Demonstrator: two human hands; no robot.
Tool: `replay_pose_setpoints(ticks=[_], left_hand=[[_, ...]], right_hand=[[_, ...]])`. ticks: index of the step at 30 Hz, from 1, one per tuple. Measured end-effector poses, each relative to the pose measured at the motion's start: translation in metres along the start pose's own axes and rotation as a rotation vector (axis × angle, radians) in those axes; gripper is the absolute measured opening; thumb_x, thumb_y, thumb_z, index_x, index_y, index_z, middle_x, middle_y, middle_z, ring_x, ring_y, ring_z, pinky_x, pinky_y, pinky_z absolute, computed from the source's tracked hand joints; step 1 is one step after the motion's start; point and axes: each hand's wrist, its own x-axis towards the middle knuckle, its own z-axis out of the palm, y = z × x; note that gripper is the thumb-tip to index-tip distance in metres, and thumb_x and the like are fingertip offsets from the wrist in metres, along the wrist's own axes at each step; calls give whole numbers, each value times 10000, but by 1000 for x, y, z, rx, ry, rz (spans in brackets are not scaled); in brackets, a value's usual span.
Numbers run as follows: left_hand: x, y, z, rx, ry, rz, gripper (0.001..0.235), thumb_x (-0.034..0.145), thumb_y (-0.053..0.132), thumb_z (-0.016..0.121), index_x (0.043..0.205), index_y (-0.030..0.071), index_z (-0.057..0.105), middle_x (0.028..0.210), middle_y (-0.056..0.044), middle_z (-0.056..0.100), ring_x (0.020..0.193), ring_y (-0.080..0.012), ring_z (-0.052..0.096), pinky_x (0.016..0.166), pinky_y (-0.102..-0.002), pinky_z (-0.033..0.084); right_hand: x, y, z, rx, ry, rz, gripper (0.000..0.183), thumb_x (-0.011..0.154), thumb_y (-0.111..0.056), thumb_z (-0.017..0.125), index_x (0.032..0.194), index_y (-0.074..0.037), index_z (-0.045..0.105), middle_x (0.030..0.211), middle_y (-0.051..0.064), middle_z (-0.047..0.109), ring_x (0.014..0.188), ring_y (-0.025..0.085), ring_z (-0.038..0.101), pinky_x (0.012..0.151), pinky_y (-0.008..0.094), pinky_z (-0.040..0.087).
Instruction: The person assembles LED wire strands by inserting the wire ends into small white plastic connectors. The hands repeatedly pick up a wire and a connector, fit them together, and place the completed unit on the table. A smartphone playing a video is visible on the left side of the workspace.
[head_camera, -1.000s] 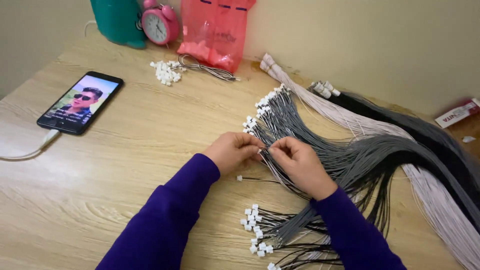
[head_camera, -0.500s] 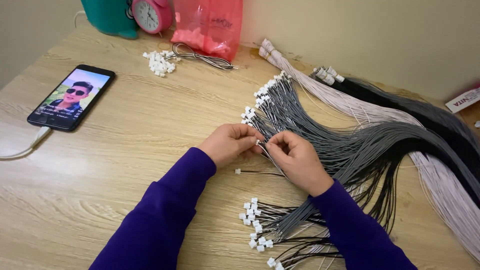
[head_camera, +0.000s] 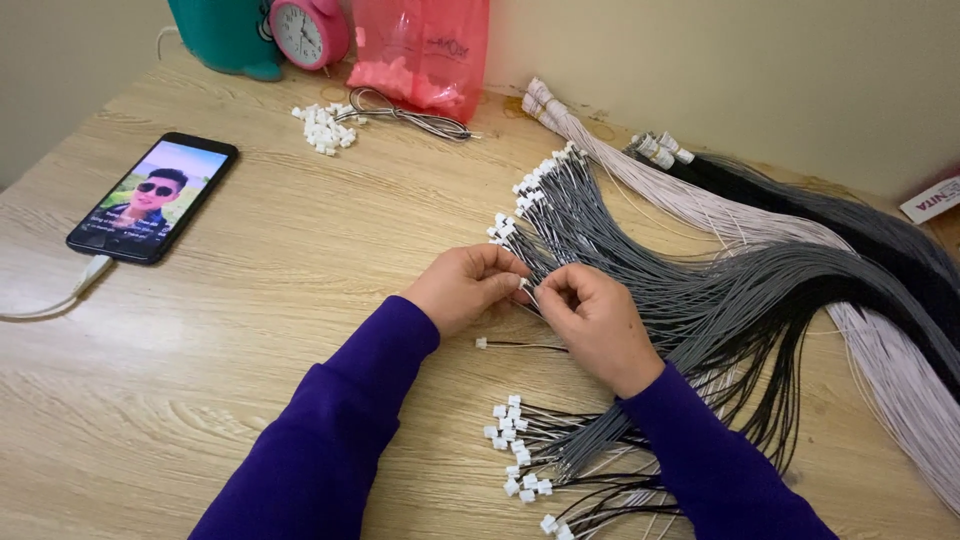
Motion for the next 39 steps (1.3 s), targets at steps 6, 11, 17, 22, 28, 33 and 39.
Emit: replay_pose_setpoints(ticks=[6, 11, 17, 22, 28, 33, 39], left_hand=[[-6, 10, 5, 5, 19, -54, 148, 933, 72, 593, 1066, 37, 646, 865, -115, 742, 818, -144, 712, 662, -226, 589], [-4, 9, 5, 73, 19, -64, 140, 935, 90, 597, 1061, 57, 648, 848, -87, 737, 793, -107, 680, 650, -208, 570], [-7, 21, 5, 416, 31, -43, 158, 909, 211, 627, 1043, 147, 684, 809, -37, 752, 798, -152, 712, 706, -274, 576], [-11, 32, 6, 780, 119, -6, 184, 831, 393, 677, 998, 314, 670, 681, 85, 691, 742, -130, 696, 707, -285, 559], [-29, 66, 13, 1044, -97, -66, 320, 769, 495, 719, 678, 218, 589, 612, 27, 624, 607, -174, 573, 587, -339, 438], [-35, 78, 4, 1070, -252, -219, 333, 629, 418, 786, 905, 234, 750, 896, 60, 745, 833, -140, 687, 752, -291, 524], [-27, 55, -7, 1158, -272, -148, 199, 623, 306, 722, 808, 237, 741, 793, 65, 684, 739, -183, 641, 669, -332, 498]], right_hand=[[4, 5, 5, -38, 7, -15, 122, 874, -125, 636, 786, -80, 708, 650, 76, 617, 645, 196, 596, 580, 311, 492], [5, 13, 6, -48, -7, -53, 109, 874, -149, 646, 809, -89, 708, 676, 82, 635, 689, 204, 620, 605, 320, 494], [-8, -26, -34, -264, -182, -290, 87, 856, -103, 647, 898, -33, 679, 816, 202, 661, 849, 394, 652, 723, 467, 509], [-42, -28, -49, -143, -619, -412, 87, 790, -61, 680, 875, -60, 701, 862, 187, 700, 878, 376, 666, 779, 505, 516], [-53, -9, -48, -305, -730, -449, 125, 829, -297, 746, 835, -174, 731, 806, -36, 642, 767, 164, 624, 716, 301, 487], [-53, -2, -50, -263, -721, -483, 92, 846, -231, 736, 817, -149, 706, 771, -26, 623, 720, 158, 611, 659, 298, 496], [-51, 0, -50, -297, -766, -371, 131, 909, -217, 623, 800, -147, 643, 803, -15, 635, 730, 164, 610, 675, 303, 490]])
